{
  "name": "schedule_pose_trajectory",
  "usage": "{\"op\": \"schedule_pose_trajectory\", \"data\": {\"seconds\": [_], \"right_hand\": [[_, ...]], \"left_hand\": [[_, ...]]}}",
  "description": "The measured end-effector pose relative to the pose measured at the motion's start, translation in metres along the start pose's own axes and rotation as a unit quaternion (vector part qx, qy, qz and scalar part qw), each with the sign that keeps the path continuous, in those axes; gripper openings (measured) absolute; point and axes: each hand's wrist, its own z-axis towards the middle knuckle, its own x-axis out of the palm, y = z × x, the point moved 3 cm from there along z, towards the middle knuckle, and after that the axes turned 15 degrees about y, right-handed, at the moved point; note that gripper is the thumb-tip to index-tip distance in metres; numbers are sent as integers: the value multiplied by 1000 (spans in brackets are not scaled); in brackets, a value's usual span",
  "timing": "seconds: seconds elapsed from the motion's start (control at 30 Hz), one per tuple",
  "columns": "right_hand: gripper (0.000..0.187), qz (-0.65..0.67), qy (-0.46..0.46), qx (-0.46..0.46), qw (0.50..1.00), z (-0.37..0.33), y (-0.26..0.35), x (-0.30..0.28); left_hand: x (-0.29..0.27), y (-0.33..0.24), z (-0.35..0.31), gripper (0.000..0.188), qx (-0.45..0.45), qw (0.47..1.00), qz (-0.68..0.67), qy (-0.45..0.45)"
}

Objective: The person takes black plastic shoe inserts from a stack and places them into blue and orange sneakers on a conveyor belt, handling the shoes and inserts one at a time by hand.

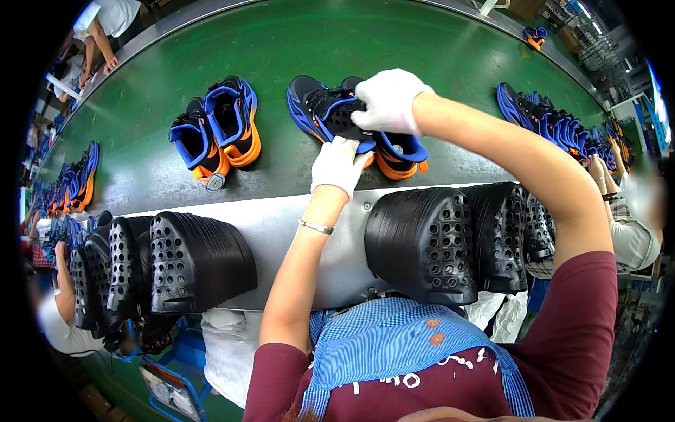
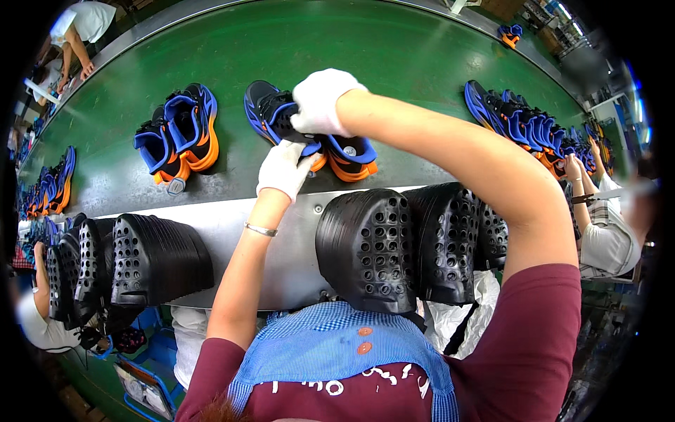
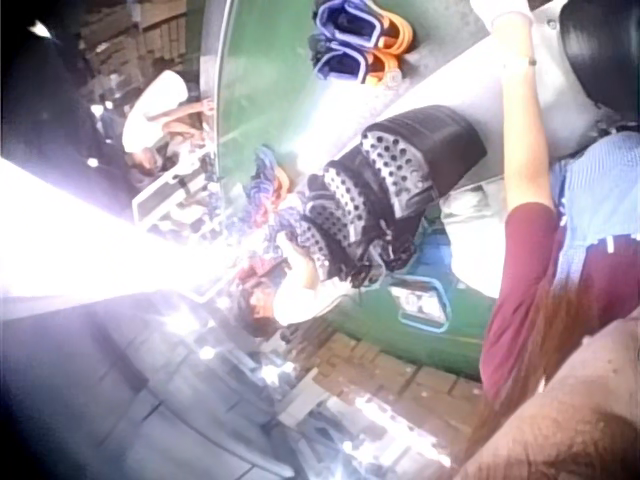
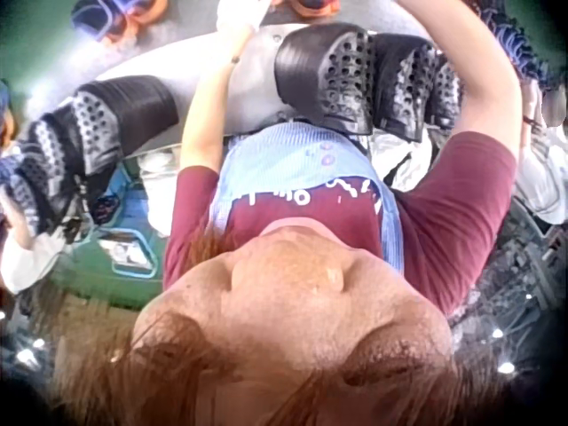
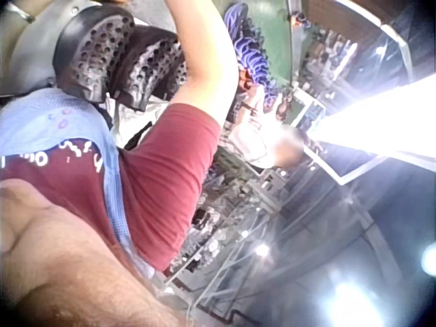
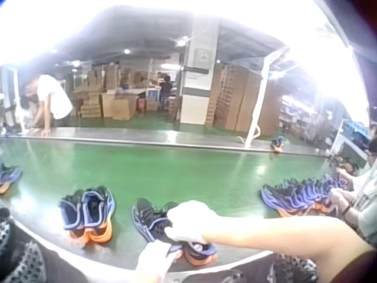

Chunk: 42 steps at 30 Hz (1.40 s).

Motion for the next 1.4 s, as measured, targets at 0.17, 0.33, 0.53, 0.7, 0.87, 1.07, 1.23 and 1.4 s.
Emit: {"op": "schedule_pose_trajectory", "data": {"seconds": [0.17,0.33,0.53,0.7,0.87,1.07,1.23,1.4], "right_hand": [[31,-33,-4,-5,999,28,24,22],[26,46,-6,27,999,54,28,39],[34,146,68,73,984,86,22,53],[75,298,48,111,947,70,43,19],[68,244,38,64,967,91,33,33],[42,17,152,-10,988,65,33,18],[36,22,76,-50,996,-90,22,-33],[23,-50,-100,-49,992,-254,-4,-21]], "left_hand": [[-9,-5,1,40,-36,998,5,42],[-15,-6,15,49,-92,988,-5,124],[-11,-3,35,42,-96,963,1,252],[-14,5,37,40,-83,960,2,268],[-19,-4,44,41,-122,936,47,325],[-16,-11,50,46,-121,930,56,342],[-33,-44,36,39,-174,928,-13,330],[-46,-24,32,38,-166,922,27,348]]}}
